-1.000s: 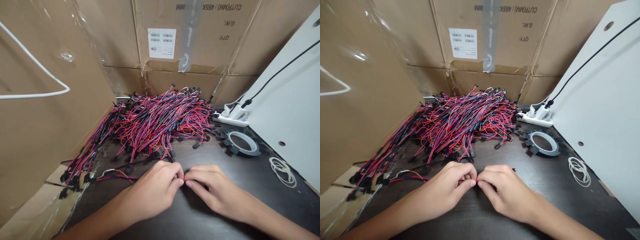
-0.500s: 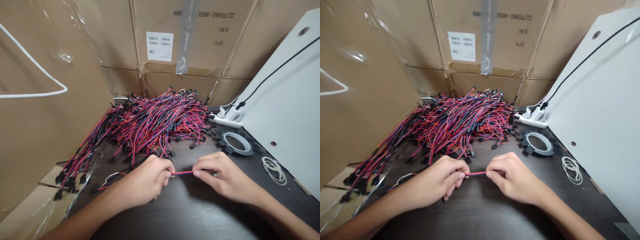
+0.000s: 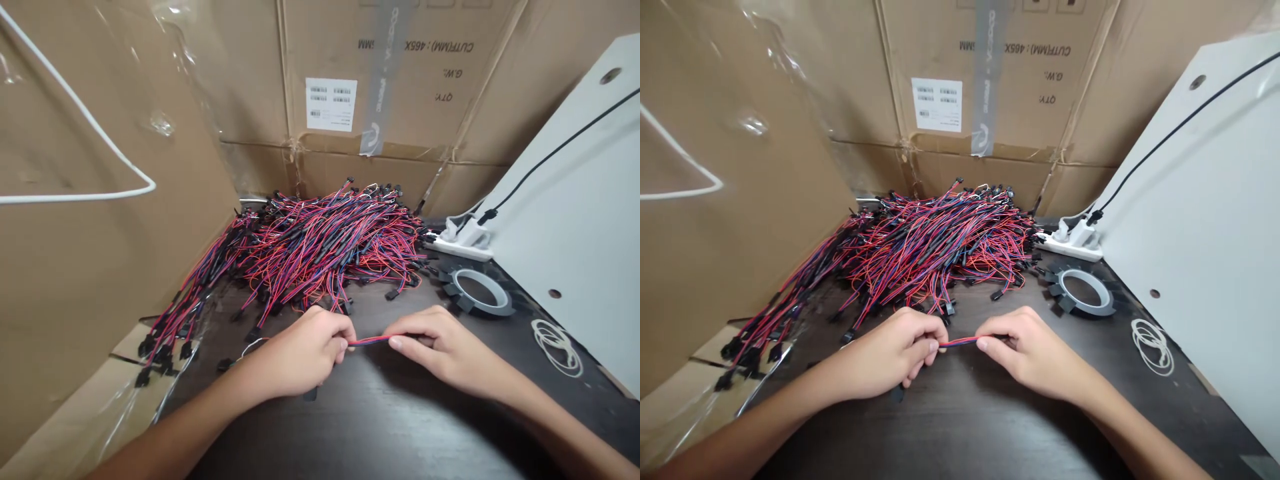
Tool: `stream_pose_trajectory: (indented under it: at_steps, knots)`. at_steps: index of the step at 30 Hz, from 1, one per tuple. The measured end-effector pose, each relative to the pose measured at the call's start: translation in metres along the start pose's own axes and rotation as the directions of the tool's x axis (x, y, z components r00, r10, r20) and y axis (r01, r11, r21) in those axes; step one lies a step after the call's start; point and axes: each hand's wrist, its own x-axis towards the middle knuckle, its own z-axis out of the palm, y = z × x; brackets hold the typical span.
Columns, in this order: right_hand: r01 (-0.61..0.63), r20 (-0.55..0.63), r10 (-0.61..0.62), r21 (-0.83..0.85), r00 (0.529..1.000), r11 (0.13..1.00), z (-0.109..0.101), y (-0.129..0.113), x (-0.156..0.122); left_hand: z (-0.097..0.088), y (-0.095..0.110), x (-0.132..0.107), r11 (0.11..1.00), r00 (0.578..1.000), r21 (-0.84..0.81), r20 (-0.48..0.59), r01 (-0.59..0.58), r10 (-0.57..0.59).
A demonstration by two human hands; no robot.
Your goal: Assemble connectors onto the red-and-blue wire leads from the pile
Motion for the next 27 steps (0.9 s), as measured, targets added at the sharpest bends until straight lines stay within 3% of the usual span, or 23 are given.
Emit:
stream_pose_trajectory:
  at_steps: [9,21,27]
  knots:
    - [-0.005,0.052,0.006,-0.013,0.999,1.000,0.004,-0.002,-0.001,-0.001,0.003,-0.008,0.970,0.996,0.236,-0.059,-0.052,0.068]
    - [-0.038,0.152,0.036,0.013,0.988,0.999,0.012,-0.011,-0.004,0.007,0.013,-0.009,0.940,0.972,0.254,-0.009,-0.226,0.236]
    - [-0.096,0.184,0.087,0.041,0.979,0.995,0.019,-0.016,-0.005,0.012,0.015,-0.007,0.940,0.965,0.224,0.002,-0.257,0.264]
